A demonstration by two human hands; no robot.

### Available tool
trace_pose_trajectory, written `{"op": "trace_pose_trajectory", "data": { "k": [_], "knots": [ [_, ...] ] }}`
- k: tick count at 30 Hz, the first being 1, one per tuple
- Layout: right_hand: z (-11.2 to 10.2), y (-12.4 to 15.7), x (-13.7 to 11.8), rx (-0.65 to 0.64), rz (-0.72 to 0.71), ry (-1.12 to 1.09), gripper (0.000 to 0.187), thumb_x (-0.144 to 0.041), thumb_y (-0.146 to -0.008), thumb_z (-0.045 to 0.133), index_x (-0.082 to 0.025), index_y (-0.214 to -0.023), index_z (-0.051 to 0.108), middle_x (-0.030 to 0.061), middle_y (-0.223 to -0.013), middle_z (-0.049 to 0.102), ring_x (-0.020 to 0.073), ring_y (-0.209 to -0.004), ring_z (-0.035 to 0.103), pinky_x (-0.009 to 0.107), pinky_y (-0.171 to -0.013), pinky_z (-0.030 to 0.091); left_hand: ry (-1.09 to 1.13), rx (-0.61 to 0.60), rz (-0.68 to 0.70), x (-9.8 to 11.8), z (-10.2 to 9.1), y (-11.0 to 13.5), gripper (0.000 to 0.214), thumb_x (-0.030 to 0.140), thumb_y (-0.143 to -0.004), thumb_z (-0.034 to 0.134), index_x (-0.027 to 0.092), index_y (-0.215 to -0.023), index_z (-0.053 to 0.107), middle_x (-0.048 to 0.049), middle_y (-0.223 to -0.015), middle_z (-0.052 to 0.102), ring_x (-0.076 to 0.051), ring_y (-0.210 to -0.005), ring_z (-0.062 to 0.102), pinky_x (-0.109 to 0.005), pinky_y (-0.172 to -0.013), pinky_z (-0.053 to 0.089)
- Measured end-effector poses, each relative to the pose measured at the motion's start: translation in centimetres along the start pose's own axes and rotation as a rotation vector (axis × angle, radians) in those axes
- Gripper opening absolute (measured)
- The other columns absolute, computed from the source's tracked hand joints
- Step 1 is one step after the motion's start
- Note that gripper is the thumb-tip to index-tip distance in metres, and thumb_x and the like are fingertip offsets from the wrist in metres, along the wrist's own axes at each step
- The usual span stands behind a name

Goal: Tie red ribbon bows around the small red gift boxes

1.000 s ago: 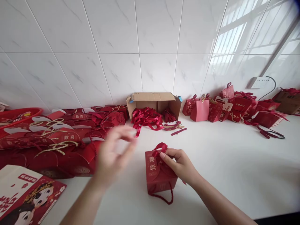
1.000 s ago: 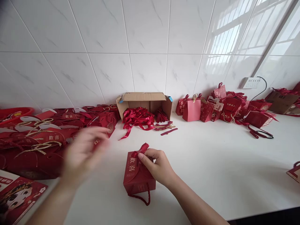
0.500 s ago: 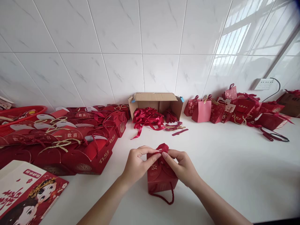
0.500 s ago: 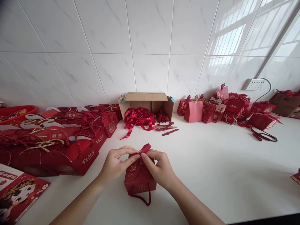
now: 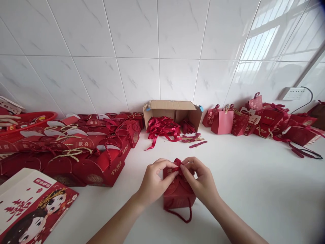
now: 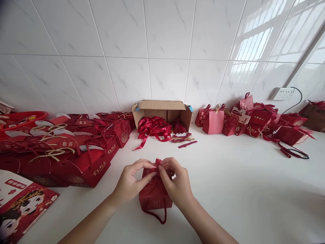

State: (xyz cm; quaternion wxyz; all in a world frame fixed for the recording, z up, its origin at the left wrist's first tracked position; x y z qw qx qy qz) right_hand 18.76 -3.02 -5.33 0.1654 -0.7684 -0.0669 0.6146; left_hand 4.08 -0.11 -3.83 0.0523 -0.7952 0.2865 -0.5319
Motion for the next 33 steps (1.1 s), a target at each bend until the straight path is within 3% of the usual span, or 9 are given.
{"op": "trace_pose_trajectory", "data": {
  "k": [5, 10, 16, 19, 23, 29, 33],
  "knots": [
    [0.0, 0.3, -0.1, 0.012, -0.078, 0.074, 0.014, -0.027, -0.087, 0.050, -0.022, -0.099, 0.054, -0.0013, -0.068, 0.061, 0.0111, -0.054, 0.046, 0.023, -0.051, 0.040, 0.027, 0.007, 0.006, -0.2, 0.3, -0.1, 0.008, 0.017, -0.081, 0.060, 0.019, -0.084, 0.067, -0.0041, -0.089, 0.068, -0.018, -0.087, 0.064, -0.029, -0.081, 0.052],
    [-0.1, 0.2, 0.1, 0.045, -0.081, 0.091, 0.011, -0.029, -0.086, 0.053, -0.020, -0.083, 0.057, 0.0021, -0.074, 0.064, 0.0125, -0.058, 0.053, 0.024, -0.053, 0.043, 0.070, 0.038, 0.038, -0.3, 0.5, 0.0, 0.009, 0.014, -0.079, 0.060, 0.019, -0.082, 0.066, -0.0034, -0.086, 0.068, -0.018, -0.086, 0.064, -0.030, -0.080, 0.052],
    [-0.4, -0.2, -0.4, -0.044, -0.071, 0.158, 0.021, -0.037, -0.084, 0.059, -0.020, -0.090, 0.070, 0.0049, -0.079, 0.064, 0.0139, -0.061, 0.054, 0.026, -0.056, 0.045, 0.108, 0.068, 0.032, -0.7, 0.6, -0.2, 0.012, 0.011, -0.078, 0.058, 0.019, -0.080, 0.066, -0.0027, -0.083, 0.068, -0.016, -0.083, 0.064, -0.029, -0.079, 0.052],
    [-0.7, -0.4, -0.1, -0.080, -0.038, 0.167, 0.021, -0.039, -0.078, 0.066, -0.021, -0.084, 0.074, 0.0063, -0.089, 0.060, 0.0143, -0.065, 0.056, 0.028, -0.059, 0.047, 0.110, 0.080, 0.020, -0.8, 0.6, -0.3, 0.016, 0.007, -0.075, 0.057, 0.019, -0.079, 0.067, -0.0030, -0.086, 0.069, -0.017, -0.088, 0.064, -0.029, -0.084, 0.050],
    [-0.8, -0.5, 0.4, -0.104, 0.027, 0.102, 0.023, -0.041, -0.081, 0.062, -0.021, -0.075, 0.074, 0.0087, -0.101, 0.058, 0.0203, -0.088, 0.060, 0.032, -0.075, 0.049, 0.151, 0.063, -0.040, -0.9, 0.7, -0.3, 0.013, 0.010, -0.077, 0.059, 0.019, -0.083, 0.067, -0.0028, -0.086, 0.070, -0.017, -0.087, 0.064, -0.028, -0.081, 0.051],
    [-0.5, -0.4, 0.8, -0.204, 0.180, -0.028, 0.033, -0.048, -0.083, 0.058, -0.020, -0.072, 0.071, 0.0082, -0.139, 0.042, 0.0280, -0.126, 0.042, 0.037, -0.093, 0.043, 0.279, 0.026, -0.133, -1.3, 1.1, -0.7, 0.009, 0.022, -0.080, 0.063, 0.018, -0.088, 0.064, -0.0028, -0.086, 0.068, -0.016, -0.083, 0.065, -0.027, -0.077, 0.052],
    [-0.1, -0.4, 0.7, -0.225, 0.142, -0.061, 0.038, -0.049, -0.084, 0.056, -0.019, -0.064, 0.067, 0.0077, -0.143, 0.041, 0.0286, -0.134, 0.033, 0.039, -0.097, 0.040, 0.313, 0.016, -0.101, -1.6, 1.7, -1.4, 0.015, 0.021, -0.081, 0.061, 0.018, -0.095, 0.061, -0.0042, -0.092, 0.067, -0.017, -0.090, 0.064, -0.030, -0.081, 0.051]
  ]
}}
Point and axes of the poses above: each hand's wrist, its own y-axis away from the middle knuckle, its own z-axis out of the palm, x = y × z, the point moved 4 cm from there along -y, towards the middle knuckle
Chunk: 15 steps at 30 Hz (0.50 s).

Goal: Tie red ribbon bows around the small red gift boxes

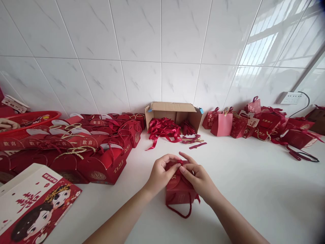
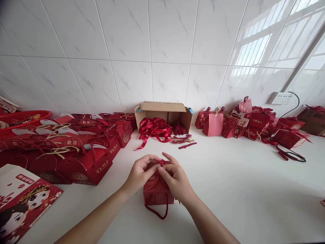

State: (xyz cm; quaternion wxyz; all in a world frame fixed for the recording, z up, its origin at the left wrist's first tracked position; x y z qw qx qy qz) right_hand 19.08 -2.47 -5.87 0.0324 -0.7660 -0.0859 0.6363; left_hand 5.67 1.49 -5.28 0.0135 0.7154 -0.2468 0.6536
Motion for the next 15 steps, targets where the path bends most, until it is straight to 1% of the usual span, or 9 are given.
{"op": "trace_pose_trajectory", "data": {
  "k": [1, 3, 4, 6, 8, 10, 12, 15],
  "knots": [
    [0.0, 0.0, 0.0, 0.010, -0.003, -0.023, 0.039, -0.049, -0.084, 0.056, -0.019, -0.063, 0.066, 0.0081, -0.142, 0.042, 0.0288, -0.133, 0.035, 0.039, -0.096, 0.040, -0.027, 0.037, 0.037, 0.1, -0.2, -0.1, 0.016, 0.022, -0.080, 0.061, 0.019, -0.096, 0.059, -0.0041, -0.093, 0.066, -0.017, -0.092, 0.063, -0.031, -0.083, 0.050],
    [0.0, -0.1, 0.2, 0.042, 0.012, -0.067, 0.038, -0.050, -0.084, 0.056, -0.019, -0.066, 0.068, 0.0085, -0.141, 0.043, 0.0291, -0.130, 0.039, 0.039, -0.095, 0.041, -0.141, 0.108, 0.111, 0.5, -0.7, 0.1, 0.012, 0.024, -0.081, 0.062, 0.019, -0.091, 0.058, -0.0030, -0.089, 0.064, -0.017, -0.090, 0.061, -0.033, -0.085, 0.049],
    [0.0, -0.1, 0.3, 0.056, 0.024, -0.079, 0.037, -0.051, -0.083, 0.057, -0.019, -0.069, 0.070, 0.0087, -0.140, 0.044, 0.0291, -0.129, 0.040, 0.039, -0.096, 0.041, -0.213, 0.111, 0.139, 0.7, -0.9, 0.3, 0.009, 0.024, -0.081, 0.062, 0.020, -0.087, 0.059, -0.0023, -0.086, 0.063, -0.017, -0.088, 0.060, -0.033, -0.085, 0.048],
    [0.0, 0.0, 0.2, 0.063, 0.045, -0.077, 0.036, -0.051, -0.083, 0.057, -0.021, -0.076, 0.073, 0.0092, -0.138, 0.046, 0.0290, -0.129, 0.039, 0.040, -0.096, 0.041, -0.335, 0.045, 0.166, 1.0, -1.1, 0.7, 0.006, 0.025, -0.079, 0.064, 0.020, -0.082, 0.063, -0.0021, -0.082, 0.064, -0.018, -0.086, 0.059, -0.034, -0.083, 0.048],
    [0.0, 0.3, 0.0, 0.056, 0.063, -0.047, 0.035, -0.052, -0.083, 0.057, -0.022, -0.082, 0.074, 0.0092, -0.137, 0.047, 0.0291, -0.130, 0.039, 0.040, -0.096, 0.041, -0.380, -0.021, 0.172, 1.1, -1.3, 1.0, 0.005, 0.025, -0.078, 0.066, 0.021, -0.082, 0.067, -0.0023, -0.082, 0.067, -0.018, -0.086, 0.060, -0.033, -0.082, 0.048],
    [-0.2, 0.6, -0.4, 0.047, 0.080, 0.005, 0.036, -0.052, -0.084, 0.054, -0.022, -0.083, 0.074, 0.0087, -0.136, 0.048, 0.0288, -0.129, 0.040, 0.041, -0.097, 0.040, -0.377, -0.012, 0.169, 1.1, -1.5, 1.1, 0.005, 0.024, -0.076, 0.068, 0.022, -0.080, 0.071, -0.0024, -0.081, 0.069, -0.018, -0.085, 0.060, -0.032, -0.079, 0.049],
    [-0.6, 1.0, -0.8, 0.041, 0.075, 0.086, 0.035, -0.049, -0.087, 0.050, -0.022, -0.085, 0.073, 0.0084, -0.131, 0.054, 0.0274, -0.124, 0.045, 0.040, -0.095, 0.041, -0.362, 0.001, 0.156, 1.2, -1.7, 1.0, 0.004, 0.023, -0.076, 0.069, 0.022, -0.076, 0.072, -0.0024, -0.077, 0.070, -0.018, -0.082, 0.061, -0.031, -0.077, 0.050],
    [-1.5, 1.3, -1.4, 0.035, -0.005, 0.286, 0.022, -0.037, -0.088, 0.050, -0.023, -0.092, 0.066, 0.0062, -0.110, 0.066, 0.0229, -0.102, 0.059, 0.038, -0.083, 0.046, -0.357, -0.038, 0.119, 1.4, -1.7, 1.0, 0.004, 0.022, -0.075, 0.068, 0.023, -0.075, 0.073, -0.0022, -0.076, 0.071, -0.019, -0.082, 0.062, -0.031, -0.077, 0.049]
  ]
}}
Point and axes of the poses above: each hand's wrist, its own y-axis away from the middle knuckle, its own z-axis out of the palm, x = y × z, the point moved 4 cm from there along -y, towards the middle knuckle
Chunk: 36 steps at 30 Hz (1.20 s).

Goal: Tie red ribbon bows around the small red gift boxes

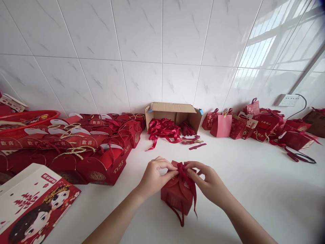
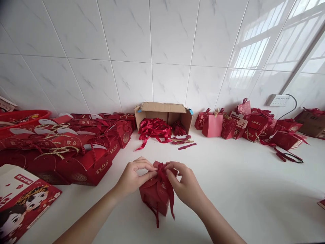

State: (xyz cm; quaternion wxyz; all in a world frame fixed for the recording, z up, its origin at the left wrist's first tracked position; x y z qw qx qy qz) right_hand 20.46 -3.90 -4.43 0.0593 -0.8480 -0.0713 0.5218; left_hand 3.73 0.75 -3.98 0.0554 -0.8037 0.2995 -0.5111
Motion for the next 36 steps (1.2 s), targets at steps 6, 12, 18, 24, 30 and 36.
{"op": "trace_pose_trajectory", "data": {
  "k": [6, 12, 18, 24, 30, 36],
  "knots": [
    [-1.1, 1.0, -1.3, 0.043, -0.144, 0.350, 0.013, -0.021, -0.085, 0.049, -0.026, -0.095, 0.056, 0.0009, -0.087, 0.068, 0.0194, -0.081, 0.062, 0.035, -0.073, 0.046, 0.000, -0.127, -0.044, 1.2, -0.5, 0.2, 0.006, 0.023, -0.078, 0.063, 0.022, -0.078, 0.068, -0.0028, -0.085, 0.068, -0.019, -0.084, 0.062, -0.033, -0.083, 0.046],
    [-2.4, 2.3, -4.3, -0.173, -0.169, 0.455, 0.015, -0.036, -0.084, 0.057, -0.029, -0.097, 0.062, 0.0003, -0.068, 0.066, 0.0186, -0.059, 0.057, 0.030, -0.055, 0.042, -0.048, -0.237, 0.020, 2.2, -0.5, 0.1, 0.007, 0.025, -0.080, 0.060, 0.023, -0.079, 0.067, -0.0023, -0.089, 0.069, -0.020, -0.090, 0.060, -0.035, -0.088, 0.043],
    [-2.2, -1.2, -3.5, -0.288, -0.106, 0.155, 0.021, -0.036, -0.087, 0.051, -0.023, -0.095, 0.065, 0.0032, -0.085, 0.068, 0.0135, -0.063, 0.056, 0.025, -0.054, 0.044, -0.148, -0.253, 0.039, 2.9, -0.9, -0.3, 0.009, 0.020, -0.077, 0.060, 0.025, -0.080, 0.067, -0.0015, -0.089, 0.068, -0.022, -0.094, 0.058, -0.033, -0.087, 0.044],
    [-1.5, -1.9, -2.5, -0.291, -0.152, -0.018, 0.007, -0.023, -0.083, 0.056, -0.019, -0.088, 0.060, 0.0003, -0.076, 0.064, 0.0120, -0.066, 0.057, 0.023, -0.058, 0.046, -0.255, -0.326, 0.007, 3.5, -0.9, -1.0, 0.012, 0.019, -0.075, 0.060, 0.026, -0.079, 0.068, -0.0012, -0.086, 0.068, -0.023, -0.095, 0.056, -0.032, -0.083, 0.046],
    [-1.5, -0.4, -2.1, -0.289, -0.508, 0.192, 0.037, -0.010, -0.088, 0.042, -0.027, -0.111, 0.065, 0.0065, -0.095, 0.059, 0.0151, -0.080, 0.059, 0.029, -0.069, 0.051, -0.282, -0.347, 0.046, 2.7, -1.2, -1.3, 0.016, 0.019, -0.075, 0.060, 0.028, -0.081, 0.071, -0.0006, -0.086, 0.069, -0.024, -0.097, 0.055, -0.033, -0.086, 0.044],
    [-1.0, 0.1, -1.2, -0.345, -0.616, 0.201, 0.047, -0.003, -0.087, 0.040, -0.028, -0.118, 0.064, 0.0097, -0.102, 0.054, 0.0175, -0.090, 0.058, 0.029, -0.074, 0.054, -0.333, -0.350, 0.028, 2.3, -2.2, -1.5, 0.013, 0.021, -0.076, 0.058, 0.027, -0.080, 0.069, -0.0007, -0.083, 0.067, -0.025, -0.100, 0.052, -0.039, -0.096, 0.037]
  ]
}}
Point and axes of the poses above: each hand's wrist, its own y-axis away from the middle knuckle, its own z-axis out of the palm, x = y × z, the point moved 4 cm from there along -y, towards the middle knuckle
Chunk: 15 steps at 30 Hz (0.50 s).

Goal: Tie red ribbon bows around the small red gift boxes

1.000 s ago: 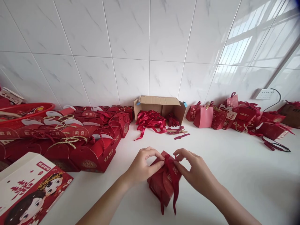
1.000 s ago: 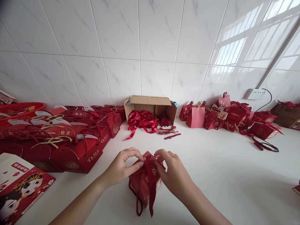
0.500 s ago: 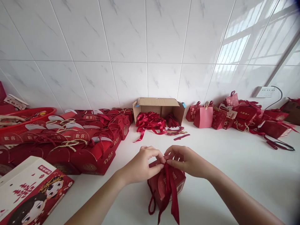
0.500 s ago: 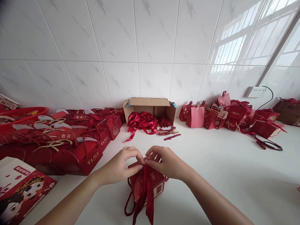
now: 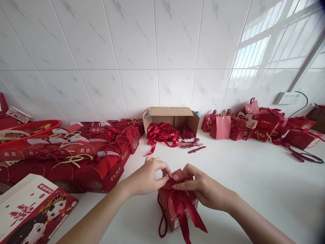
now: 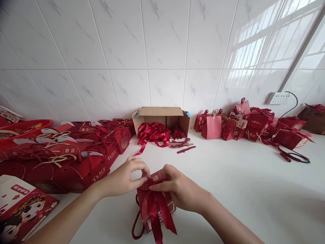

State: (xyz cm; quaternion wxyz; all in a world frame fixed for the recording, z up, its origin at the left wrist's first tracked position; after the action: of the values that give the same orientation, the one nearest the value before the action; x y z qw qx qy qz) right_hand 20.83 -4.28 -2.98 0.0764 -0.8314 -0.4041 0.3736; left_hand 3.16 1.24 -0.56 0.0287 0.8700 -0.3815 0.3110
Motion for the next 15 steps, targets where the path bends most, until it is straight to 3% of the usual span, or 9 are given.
{"op": "trace_pose_trajectory", "data": {
  "k": [3, 8, 15],
  "knots": [
    [0.1, 0.1, 0.1, 0.008, -0.023, -0.031, 0.044, -0.005, -0.087, 0.044, -0.030, -0.115, 0.066, 0.0092, -0.101, 0.054, 0.0180, -0.090, 0.057, 0.030, -0.073, 0.054, -0.005, -0.004, -0.007, 0.0, -0.3, 0.1, 0.013, 0.022, -0.077, 0.057, 0.027, -0.082, 0.068, -0.0011, -0.083, 0.066, -0.026, -0.103, 0.049, -0.038, -0.096, 0.037],
    [0.5, 0.2, 0.8, 0.011, -0.029, -0.119, 0.040, -0.007, -0.089, 0.045, -0.032, -0.112, 0.068, 0.0075, -0.102, 0.048, 0.0167, -0.093, 0.055, 0.031, -0.077, 0.053, 0.081, -0.083, -0.001, 0.0, 0.3, 0.1, 0.019, 0.017, -0.077, 0.053, 0.026, -0.085, 0.067, -0.0009, -0.084, 0.065, -0.022, -0.093, 0.052, -0.028, -0.077, 0.044],
    [0.7, 0.1, 1.2, 0.034, -0.033, -0.183, 0.036, -0.012, -0.092, 0.044, -0.033, -0.107, 0.070, 0.0061, -0.097, 0.045, 0.0160, -0.094, 0.051, 0.033, -0.079, 0.052, 0.110, -0.196, 0.031, 0.4, 0.7, -0.6, 0.002, 0.022, -0.074, 0.060, 0.023, -0.076, 0.060, -0.0002, -0.082, 0.059, -0.020, -0.090, 0.052, -0.030, -0.082, 0.043]
  ]
}}
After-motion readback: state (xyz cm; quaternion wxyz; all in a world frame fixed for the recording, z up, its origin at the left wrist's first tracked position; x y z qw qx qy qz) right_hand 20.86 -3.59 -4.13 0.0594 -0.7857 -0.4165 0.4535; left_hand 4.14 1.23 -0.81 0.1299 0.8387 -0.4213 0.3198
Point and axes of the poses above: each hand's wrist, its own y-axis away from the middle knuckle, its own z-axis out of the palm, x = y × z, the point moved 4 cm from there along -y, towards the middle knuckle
